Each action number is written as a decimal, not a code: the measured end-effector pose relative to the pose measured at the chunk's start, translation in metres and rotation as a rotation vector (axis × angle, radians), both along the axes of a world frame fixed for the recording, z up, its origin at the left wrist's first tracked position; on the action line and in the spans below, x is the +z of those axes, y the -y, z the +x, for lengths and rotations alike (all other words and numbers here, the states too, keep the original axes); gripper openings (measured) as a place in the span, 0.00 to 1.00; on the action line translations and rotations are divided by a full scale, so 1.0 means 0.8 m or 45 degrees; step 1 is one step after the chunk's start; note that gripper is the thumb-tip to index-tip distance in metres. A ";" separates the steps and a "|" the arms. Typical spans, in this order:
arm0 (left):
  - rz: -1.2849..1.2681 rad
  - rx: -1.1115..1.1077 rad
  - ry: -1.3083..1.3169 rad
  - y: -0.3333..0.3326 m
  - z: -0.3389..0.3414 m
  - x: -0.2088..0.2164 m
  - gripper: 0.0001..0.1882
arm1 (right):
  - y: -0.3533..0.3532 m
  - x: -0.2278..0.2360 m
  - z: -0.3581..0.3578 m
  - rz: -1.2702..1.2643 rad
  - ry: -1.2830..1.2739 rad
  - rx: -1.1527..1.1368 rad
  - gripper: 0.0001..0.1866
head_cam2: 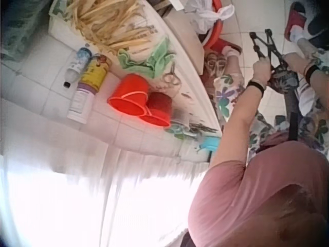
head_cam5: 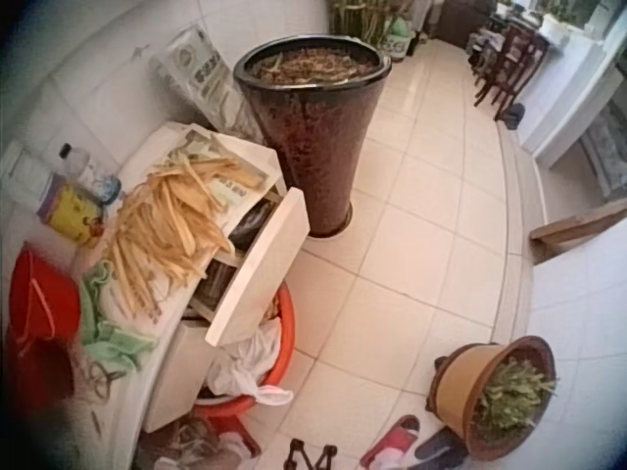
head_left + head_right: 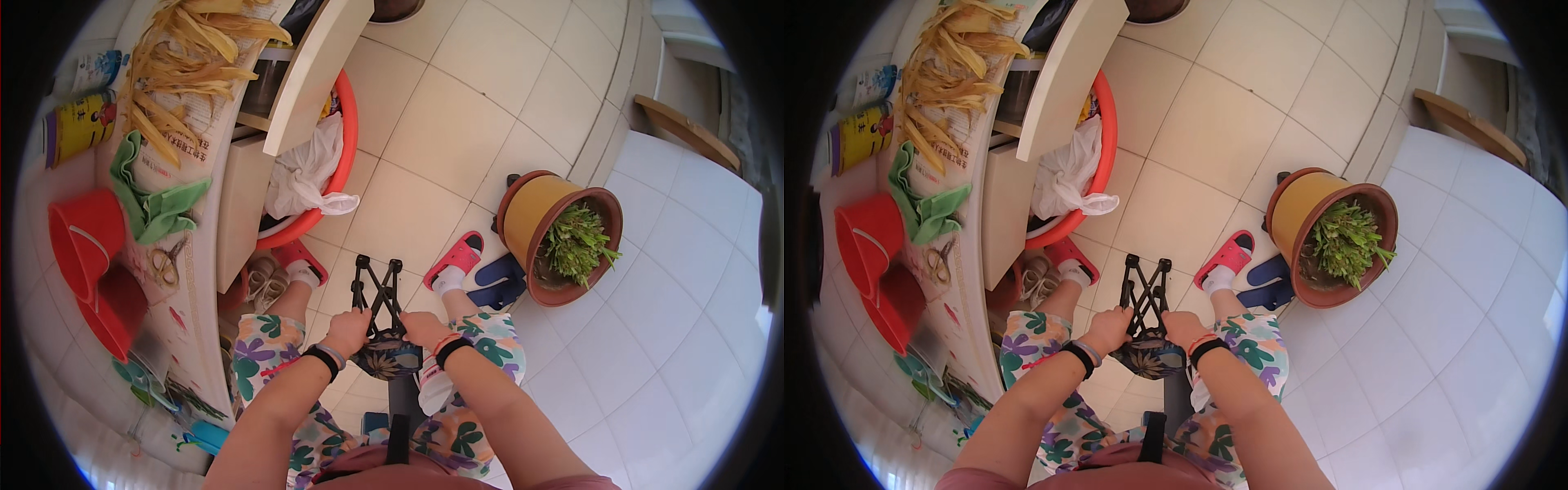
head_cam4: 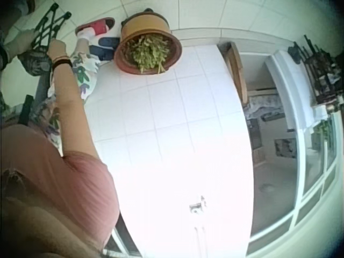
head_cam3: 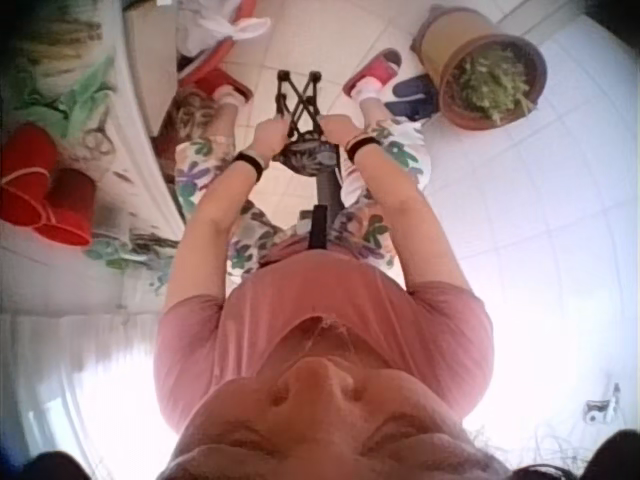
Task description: Sorting clothes and household items from a laundry bucket into plastic bags.
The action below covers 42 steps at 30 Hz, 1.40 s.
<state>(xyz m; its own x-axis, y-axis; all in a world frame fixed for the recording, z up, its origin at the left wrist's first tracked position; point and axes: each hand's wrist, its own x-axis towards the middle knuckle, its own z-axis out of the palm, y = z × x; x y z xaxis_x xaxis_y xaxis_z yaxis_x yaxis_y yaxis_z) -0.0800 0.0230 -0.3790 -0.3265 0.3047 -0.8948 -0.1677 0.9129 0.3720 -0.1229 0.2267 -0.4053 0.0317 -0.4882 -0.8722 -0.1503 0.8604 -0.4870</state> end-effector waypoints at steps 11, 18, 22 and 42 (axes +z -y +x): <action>-0.303 -0.238 -0.048 0.039 0.020 -0.035 0.26 | -0.023 -0.025 0.002 0.047 -0.184 0.120 0.18; -0.393 -0.212 0.028 0.021 0.033 -0.081 0.28 | -0.064 -0.067 0.022 0.229 -0.194 0.263 0.18; -0.362 -0.272 0.124 0.022 0.040 -0.102 0.30 | -0.055 -0.077 0.022 0.300 -0.143 0.495 0.14; 0.441 0.496 -1.324 0.064 -0.220 0.088 0.09 | 0.094 0.087 -0.296 -0.630 -1.001 -0.092 0.14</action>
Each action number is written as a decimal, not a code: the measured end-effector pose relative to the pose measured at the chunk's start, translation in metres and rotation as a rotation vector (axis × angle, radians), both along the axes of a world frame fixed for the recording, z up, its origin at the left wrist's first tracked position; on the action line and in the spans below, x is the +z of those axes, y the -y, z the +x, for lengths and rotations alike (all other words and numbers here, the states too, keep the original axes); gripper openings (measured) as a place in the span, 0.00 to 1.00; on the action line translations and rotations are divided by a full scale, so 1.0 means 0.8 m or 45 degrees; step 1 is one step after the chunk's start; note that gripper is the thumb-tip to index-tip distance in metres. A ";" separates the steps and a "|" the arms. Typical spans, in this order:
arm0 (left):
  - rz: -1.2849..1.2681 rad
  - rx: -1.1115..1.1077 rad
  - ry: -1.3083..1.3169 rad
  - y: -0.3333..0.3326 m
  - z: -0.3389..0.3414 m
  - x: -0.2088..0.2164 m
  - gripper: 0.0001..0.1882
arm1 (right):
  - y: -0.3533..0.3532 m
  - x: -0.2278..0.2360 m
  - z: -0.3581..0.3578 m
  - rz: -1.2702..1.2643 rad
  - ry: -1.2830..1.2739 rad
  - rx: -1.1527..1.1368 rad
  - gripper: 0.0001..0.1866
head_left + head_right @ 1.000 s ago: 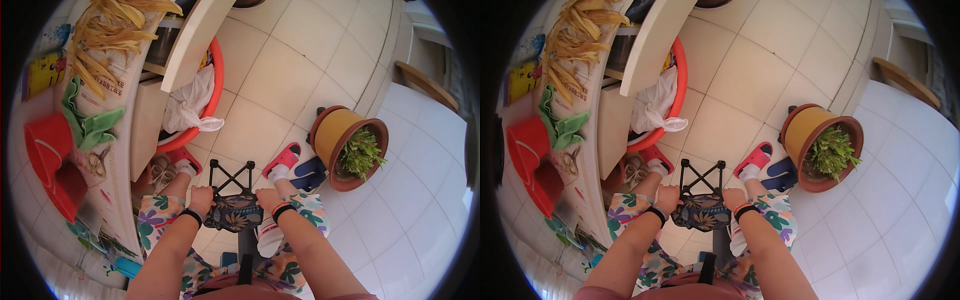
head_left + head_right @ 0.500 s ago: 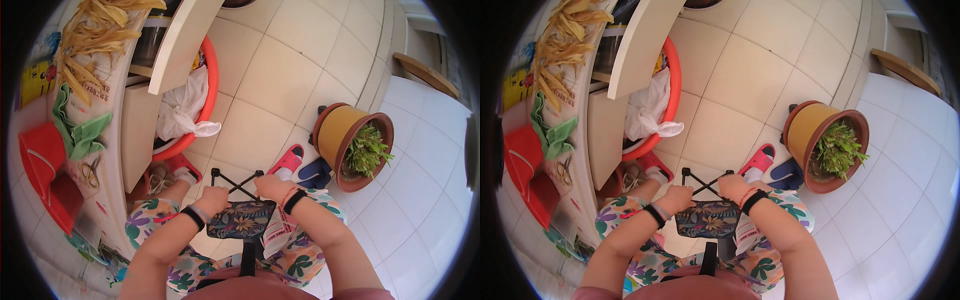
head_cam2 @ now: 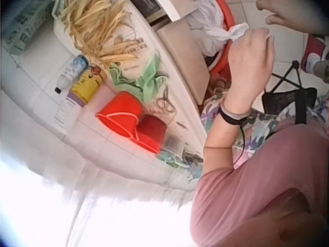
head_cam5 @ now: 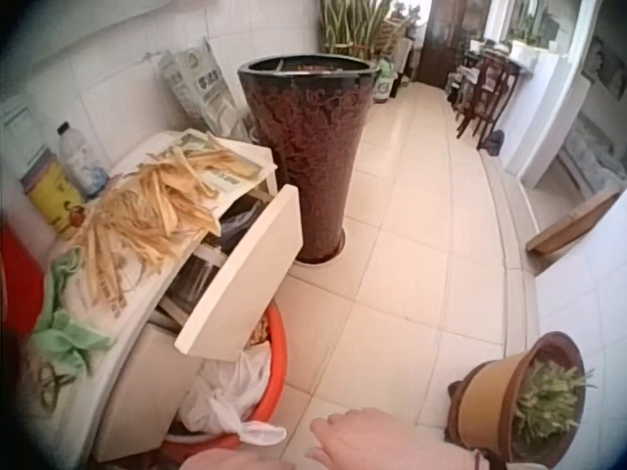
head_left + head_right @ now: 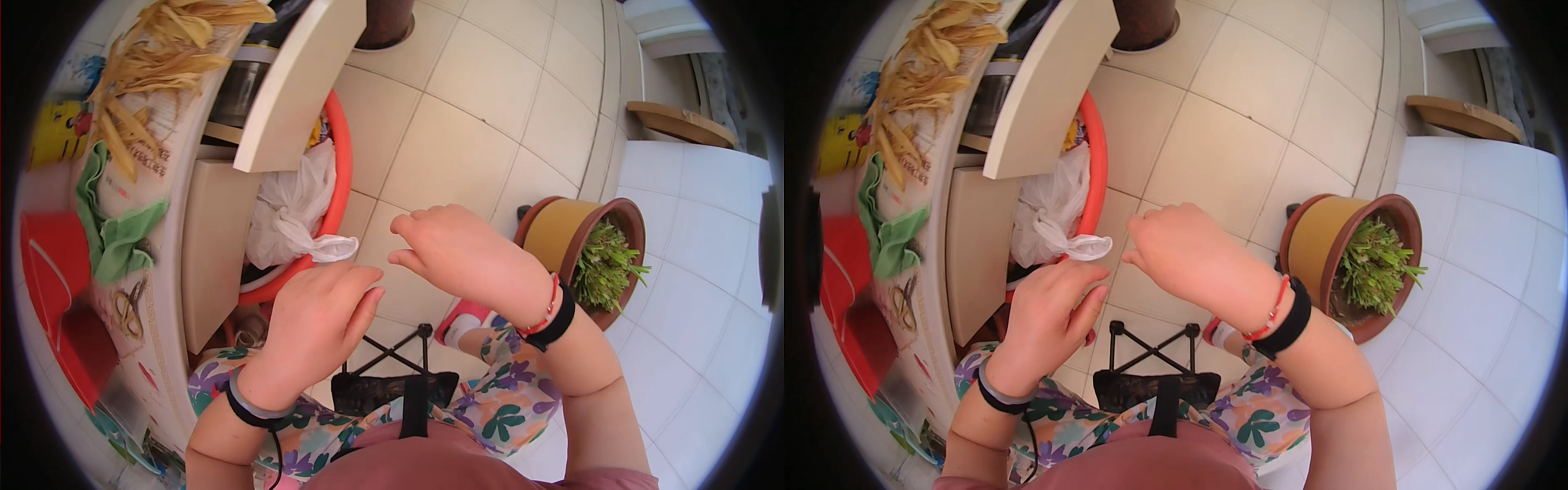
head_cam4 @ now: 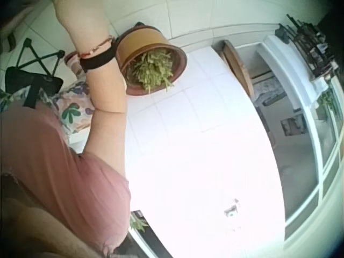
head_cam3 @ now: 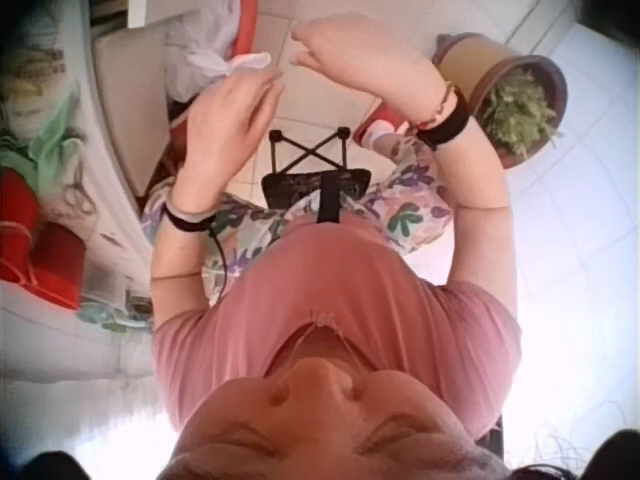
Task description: Sorting clothes and household items from a laundry bucket into plastic bags.
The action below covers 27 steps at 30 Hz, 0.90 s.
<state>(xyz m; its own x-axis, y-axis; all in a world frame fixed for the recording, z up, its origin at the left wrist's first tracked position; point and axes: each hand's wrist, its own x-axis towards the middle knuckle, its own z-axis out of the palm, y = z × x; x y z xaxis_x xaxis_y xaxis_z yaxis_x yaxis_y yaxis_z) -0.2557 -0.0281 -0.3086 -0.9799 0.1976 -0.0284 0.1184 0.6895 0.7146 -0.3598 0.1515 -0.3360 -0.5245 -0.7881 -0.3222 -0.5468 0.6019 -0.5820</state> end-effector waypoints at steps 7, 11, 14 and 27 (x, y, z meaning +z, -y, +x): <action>0.045 0.210 -0.248 0.003 0.010 0.015 0.05 | 0.035 0.000 0.014 0.165 -0.004 -0.013 0.16; 0.347 0.380 -0.288 -0.007 0.023 0.023 0.06 | 0.018 -0.019 0.043 0.262 0.030 -0.055 0.17; 0.452 0.443 -0.194 -0.006 0.034 0.034 0.07 | 0.008 -0.060 0.081 0.354 0.141 -0.106 0.21; 0.904 0.632 -0.170 0.023 0.062 0.070 0.09 | 0.071 -0.177 0.301 0.539 0.824 0.672 0.24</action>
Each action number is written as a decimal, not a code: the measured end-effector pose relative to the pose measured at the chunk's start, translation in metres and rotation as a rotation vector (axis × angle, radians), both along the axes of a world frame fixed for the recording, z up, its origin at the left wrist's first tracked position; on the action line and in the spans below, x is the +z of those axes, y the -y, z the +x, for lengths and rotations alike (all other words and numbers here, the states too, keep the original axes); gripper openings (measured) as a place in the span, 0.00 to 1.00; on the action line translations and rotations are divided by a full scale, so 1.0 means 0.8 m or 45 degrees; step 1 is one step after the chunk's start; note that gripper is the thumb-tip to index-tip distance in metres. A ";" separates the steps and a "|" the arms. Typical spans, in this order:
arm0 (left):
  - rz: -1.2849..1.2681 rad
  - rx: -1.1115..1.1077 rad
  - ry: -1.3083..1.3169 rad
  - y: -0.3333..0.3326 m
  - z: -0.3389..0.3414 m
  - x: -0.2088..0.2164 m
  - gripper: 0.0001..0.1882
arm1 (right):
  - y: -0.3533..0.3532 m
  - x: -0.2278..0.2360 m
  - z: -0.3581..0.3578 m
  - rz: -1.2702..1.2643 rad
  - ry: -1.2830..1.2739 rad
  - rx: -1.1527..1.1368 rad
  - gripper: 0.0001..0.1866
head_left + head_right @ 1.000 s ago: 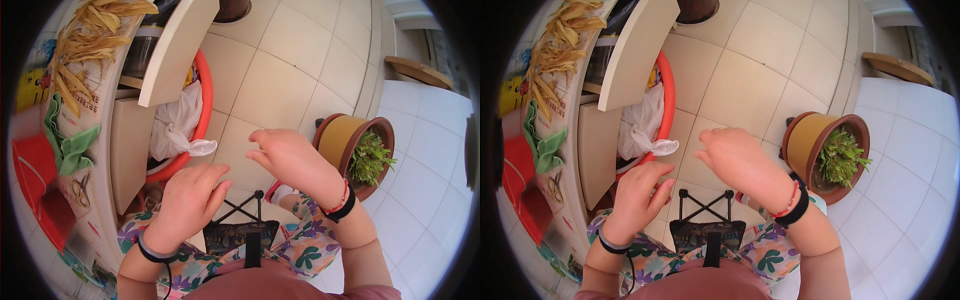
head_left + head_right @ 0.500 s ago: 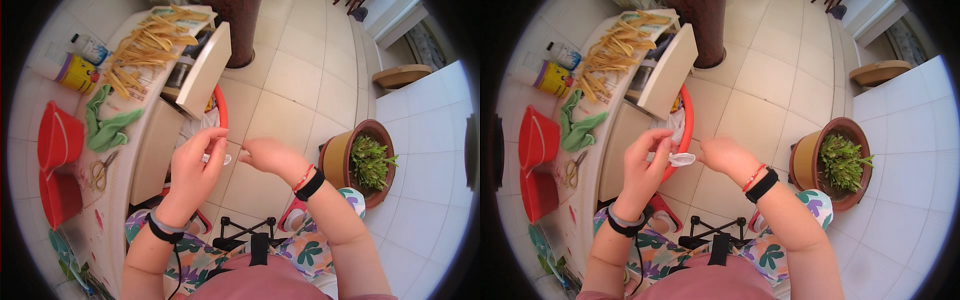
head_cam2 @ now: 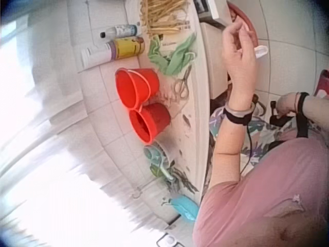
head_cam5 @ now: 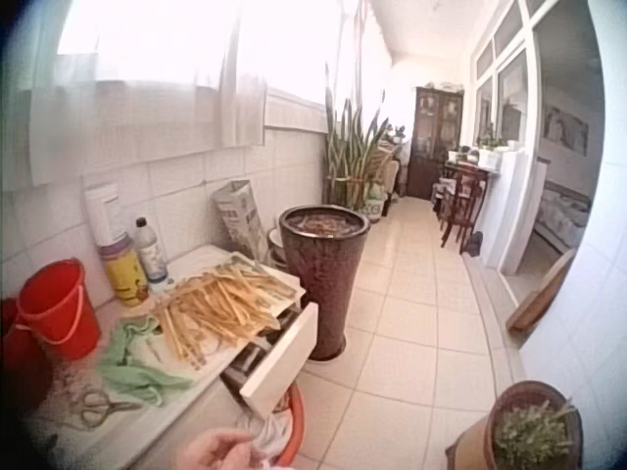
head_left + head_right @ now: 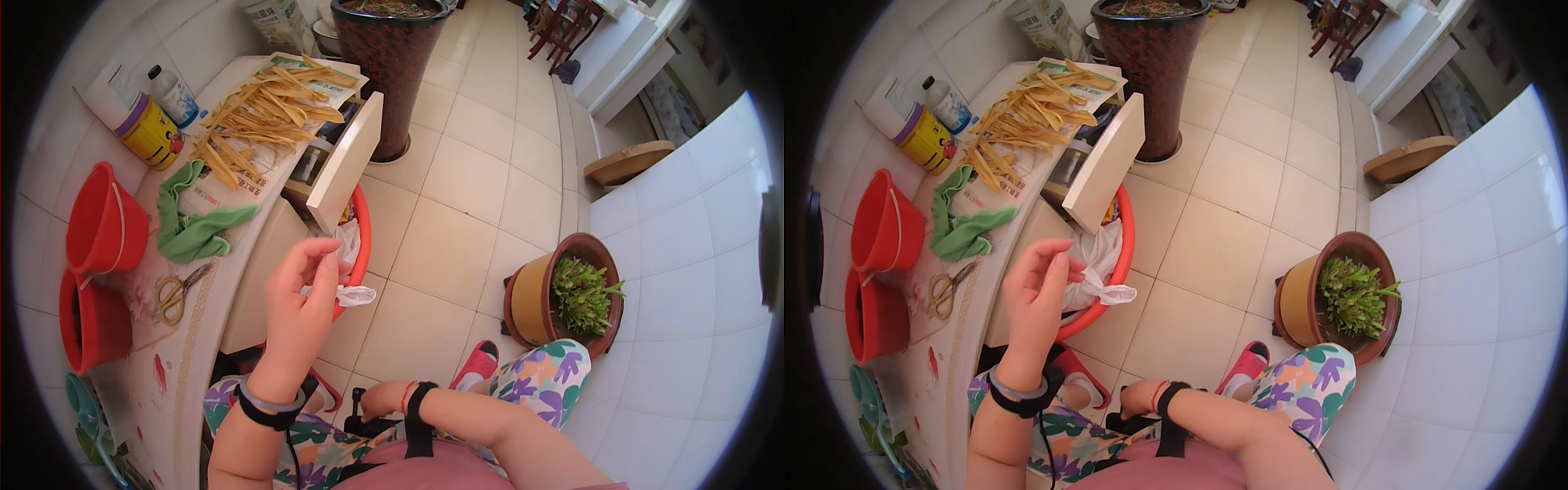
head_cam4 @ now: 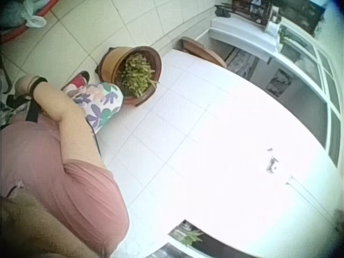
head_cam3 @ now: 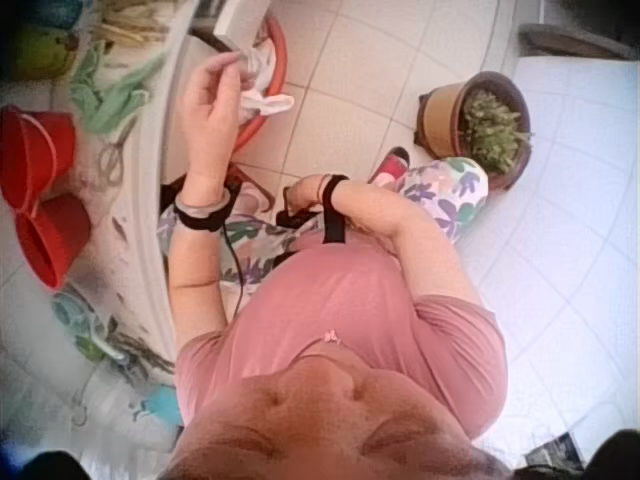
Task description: Sorting clothes and household items from a laundry bucket into plastic bags.
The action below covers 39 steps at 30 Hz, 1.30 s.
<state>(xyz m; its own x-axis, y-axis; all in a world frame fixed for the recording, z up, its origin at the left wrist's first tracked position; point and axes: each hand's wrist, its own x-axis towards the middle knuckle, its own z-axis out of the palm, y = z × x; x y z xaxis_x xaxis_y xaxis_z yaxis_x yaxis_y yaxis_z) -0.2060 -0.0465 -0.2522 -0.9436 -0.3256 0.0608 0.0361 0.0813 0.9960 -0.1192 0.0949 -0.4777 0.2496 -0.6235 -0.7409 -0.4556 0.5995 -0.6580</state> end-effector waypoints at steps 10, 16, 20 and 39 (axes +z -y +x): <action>0.373 0.402 0.050 0.032 -0.030 0.013 0.07 | 0.007 -0.039 0.018 0.098 0.493 0.033 0.20; 0.387 0.493 0.089 0.042 -0.034 -0.002 0.08 | -0.008 -0.047 0.098 -0.076 0.608 0.309 0.21; 0.400 0.486 0.064 0.055 -0.007 -0.001 0.07 | 0.009 -0.072 0.028 -0.124 0.395 0.188 0.19; 0.799 0.547 -0.056 0.049 0.072 0.018 0.07 | 0.165 0.073 -0.262 -1.370 -0.258 -1.953 0.30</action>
